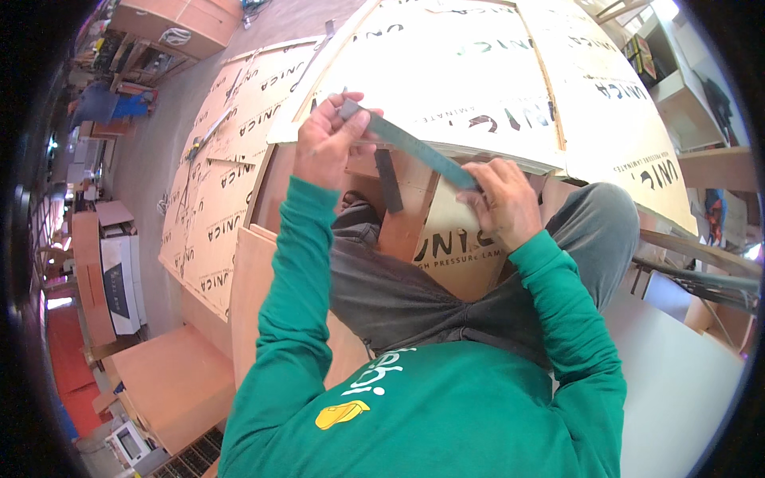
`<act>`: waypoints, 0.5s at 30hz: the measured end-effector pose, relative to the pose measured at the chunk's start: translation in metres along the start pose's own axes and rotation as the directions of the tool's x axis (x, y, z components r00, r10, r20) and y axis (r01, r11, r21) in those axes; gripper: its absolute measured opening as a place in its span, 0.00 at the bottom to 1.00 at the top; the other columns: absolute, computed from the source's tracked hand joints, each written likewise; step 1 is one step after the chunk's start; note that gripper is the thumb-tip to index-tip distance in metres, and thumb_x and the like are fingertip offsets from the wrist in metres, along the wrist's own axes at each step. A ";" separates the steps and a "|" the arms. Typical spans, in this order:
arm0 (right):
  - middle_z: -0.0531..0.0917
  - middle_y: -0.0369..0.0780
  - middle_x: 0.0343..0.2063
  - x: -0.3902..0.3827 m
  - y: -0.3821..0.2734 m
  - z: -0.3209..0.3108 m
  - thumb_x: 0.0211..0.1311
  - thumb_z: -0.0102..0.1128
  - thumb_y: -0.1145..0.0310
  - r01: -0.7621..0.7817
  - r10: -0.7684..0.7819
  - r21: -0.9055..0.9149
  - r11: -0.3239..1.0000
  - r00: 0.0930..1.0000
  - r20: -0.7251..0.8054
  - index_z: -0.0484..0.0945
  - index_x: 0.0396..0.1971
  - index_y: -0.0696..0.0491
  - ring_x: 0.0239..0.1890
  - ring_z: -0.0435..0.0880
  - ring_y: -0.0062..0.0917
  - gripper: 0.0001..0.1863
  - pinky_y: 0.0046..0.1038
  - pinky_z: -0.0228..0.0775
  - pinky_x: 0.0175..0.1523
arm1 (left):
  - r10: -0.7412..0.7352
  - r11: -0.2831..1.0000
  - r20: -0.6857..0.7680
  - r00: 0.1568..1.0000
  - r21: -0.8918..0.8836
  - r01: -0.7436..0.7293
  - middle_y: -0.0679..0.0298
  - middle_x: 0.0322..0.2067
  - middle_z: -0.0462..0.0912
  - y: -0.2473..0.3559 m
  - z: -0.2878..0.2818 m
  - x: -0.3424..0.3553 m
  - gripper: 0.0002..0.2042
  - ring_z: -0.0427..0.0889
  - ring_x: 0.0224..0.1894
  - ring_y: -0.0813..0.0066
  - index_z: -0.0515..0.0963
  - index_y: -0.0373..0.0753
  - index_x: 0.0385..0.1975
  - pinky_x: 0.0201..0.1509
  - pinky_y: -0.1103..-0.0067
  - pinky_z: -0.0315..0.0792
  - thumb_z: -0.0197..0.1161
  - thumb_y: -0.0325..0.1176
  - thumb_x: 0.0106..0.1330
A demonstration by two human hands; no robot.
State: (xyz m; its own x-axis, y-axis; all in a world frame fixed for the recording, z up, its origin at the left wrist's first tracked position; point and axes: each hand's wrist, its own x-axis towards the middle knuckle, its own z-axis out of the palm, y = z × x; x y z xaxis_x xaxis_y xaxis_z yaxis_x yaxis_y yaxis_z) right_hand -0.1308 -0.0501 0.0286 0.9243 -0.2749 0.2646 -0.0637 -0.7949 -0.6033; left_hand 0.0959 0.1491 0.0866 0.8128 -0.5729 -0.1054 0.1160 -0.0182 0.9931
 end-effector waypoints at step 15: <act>0.86 0.38 0.48 0.036 0.025 0.011 0.64 0.79 0.58 -0.037 -0.004 -0.312 0.949 0.992 -0.130 0.91 0.53 0.47 0.50 0.83 0.36 0.20 0.40 0.75 0.59 | 0.340 0.447 0.536 0.772 0.630 -0.635 0.54 0.37 0.86 0.022 -0.004 0.059 0.05 0.86 0.41 0.57 0.85 0.35 0.46 0.52 0.66 0.79 0.69 0.29 0.77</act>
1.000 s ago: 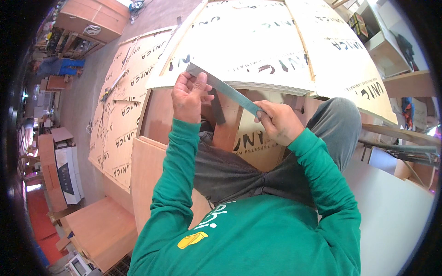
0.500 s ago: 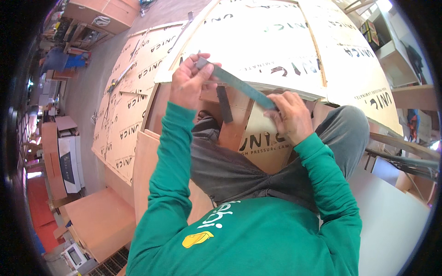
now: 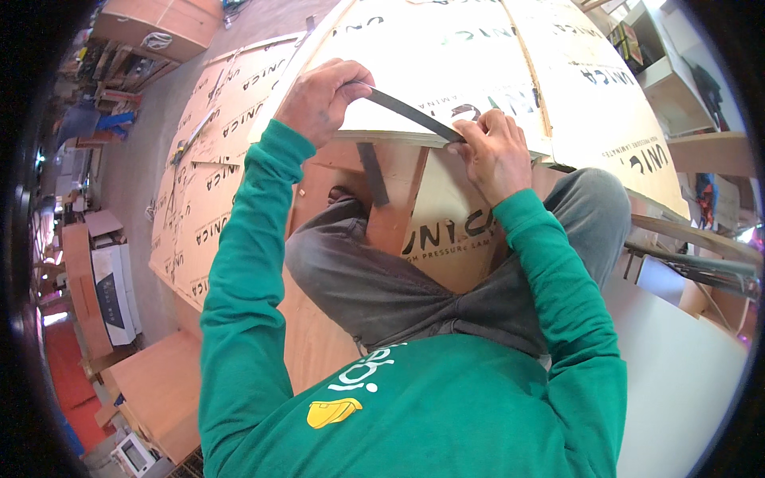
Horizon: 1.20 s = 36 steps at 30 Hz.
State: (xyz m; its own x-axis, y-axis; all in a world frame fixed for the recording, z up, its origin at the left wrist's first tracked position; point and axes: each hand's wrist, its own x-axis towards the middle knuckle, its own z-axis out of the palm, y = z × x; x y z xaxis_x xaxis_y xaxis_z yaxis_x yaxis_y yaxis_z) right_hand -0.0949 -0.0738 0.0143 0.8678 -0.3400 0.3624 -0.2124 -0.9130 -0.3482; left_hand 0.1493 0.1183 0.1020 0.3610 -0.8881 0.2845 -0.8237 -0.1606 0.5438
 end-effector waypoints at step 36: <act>0.83 0.44 0.57 0.017 -0.017 0.047 0.63 0.80 0.54 0.075 -0.045 -0.215 0.974 0.989 0.140 0.79 0.63 0.56 0.64 0.79 0.39 0.34 0.43 0.68 0.71 | 0.000 0.950 -0.137 0.991 0.309 0.042 0.68 0.36 0.91 -0.060 0.019 -0.051 0.03 0.87 0.41 0.61 0.91 0.50 0.39 0.47 0.67 0.84 0.75 0.32 0.69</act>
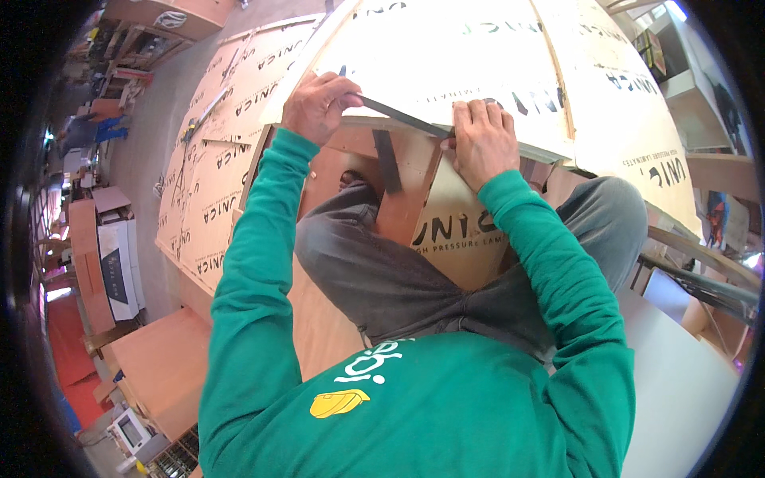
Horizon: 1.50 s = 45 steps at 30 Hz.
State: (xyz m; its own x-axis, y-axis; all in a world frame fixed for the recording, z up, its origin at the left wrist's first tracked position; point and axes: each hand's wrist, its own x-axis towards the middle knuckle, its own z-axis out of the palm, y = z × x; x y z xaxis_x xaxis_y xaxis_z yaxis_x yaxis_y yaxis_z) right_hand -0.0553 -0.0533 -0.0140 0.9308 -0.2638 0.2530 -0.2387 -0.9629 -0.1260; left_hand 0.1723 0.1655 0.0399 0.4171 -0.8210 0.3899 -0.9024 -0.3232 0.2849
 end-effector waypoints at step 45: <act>0.81 0.48 0.55 0.017 -0.034 0.012 0.66 0.75 0.40 0.005 -0.006 -0.009 1.000 0.996 -0.093 0.82 0.57 0.61 0.63 0.78 0.44 0.37 0.48 0.67 0.71 | 0.086 0.985 -0.015 0.996 -0.150 -0.087 0.58 0.36 0.87 -0.015 -0.033 0.017 0.05 0.87 0.43 0.53 0.86 0.38 0.42 0.51 0.64 0.81 0.72 0.30 0.73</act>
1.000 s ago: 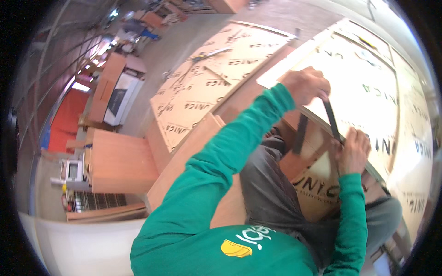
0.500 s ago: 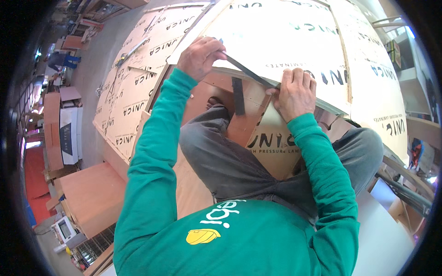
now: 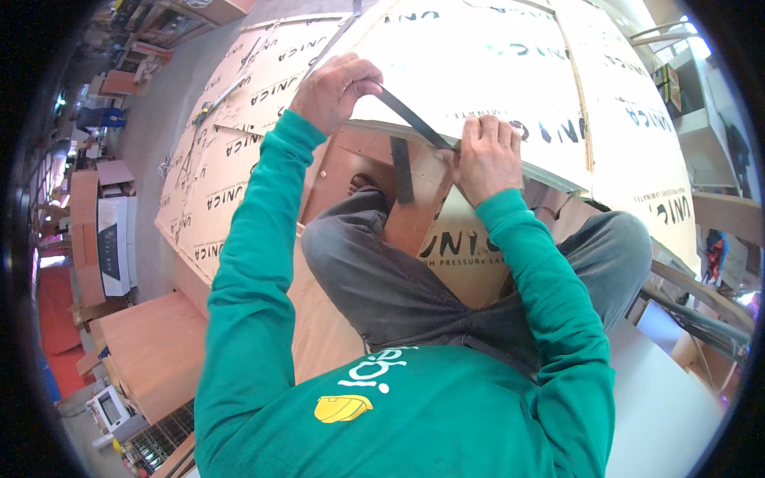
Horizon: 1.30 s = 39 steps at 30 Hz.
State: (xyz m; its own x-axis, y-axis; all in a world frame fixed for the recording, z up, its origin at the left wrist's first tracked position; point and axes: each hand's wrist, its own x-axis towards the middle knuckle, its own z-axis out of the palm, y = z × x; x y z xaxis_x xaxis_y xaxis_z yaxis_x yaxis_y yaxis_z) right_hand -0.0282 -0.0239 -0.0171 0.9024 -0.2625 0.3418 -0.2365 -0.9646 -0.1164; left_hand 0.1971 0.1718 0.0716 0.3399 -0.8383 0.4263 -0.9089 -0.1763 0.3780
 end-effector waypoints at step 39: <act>0.82 0.46 0.49 0.015 -0.021 0.002 0.63 0.76 0.39 -0.030 0.029 0.013 0.999 0.999 0.045 0.83 0.52 0.58 0.57 0.81 0.43 0.36 0.47 0.72 0.64 | 0.166 0.985 -0.058 0.984 0.044 -0.164 0.60 0.36 0.86 -0.005 -0.011 0.017 0.03 0.84 0.42 0.56 0.85 0.40 0.42 0.51 0.64 0.79 0.70 0.26 0.73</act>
State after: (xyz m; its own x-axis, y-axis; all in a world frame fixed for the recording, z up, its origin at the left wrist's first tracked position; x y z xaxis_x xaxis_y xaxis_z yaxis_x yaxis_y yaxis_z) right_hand -0.0088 -0.0070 -0.0118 0.9105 -0.2892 0.2955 -0.2587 -0.9560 -0.1386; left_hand 0.2099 0.1636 0.0860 0.1974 -0.8246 0.5301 -0.9621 -0.0593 0.2661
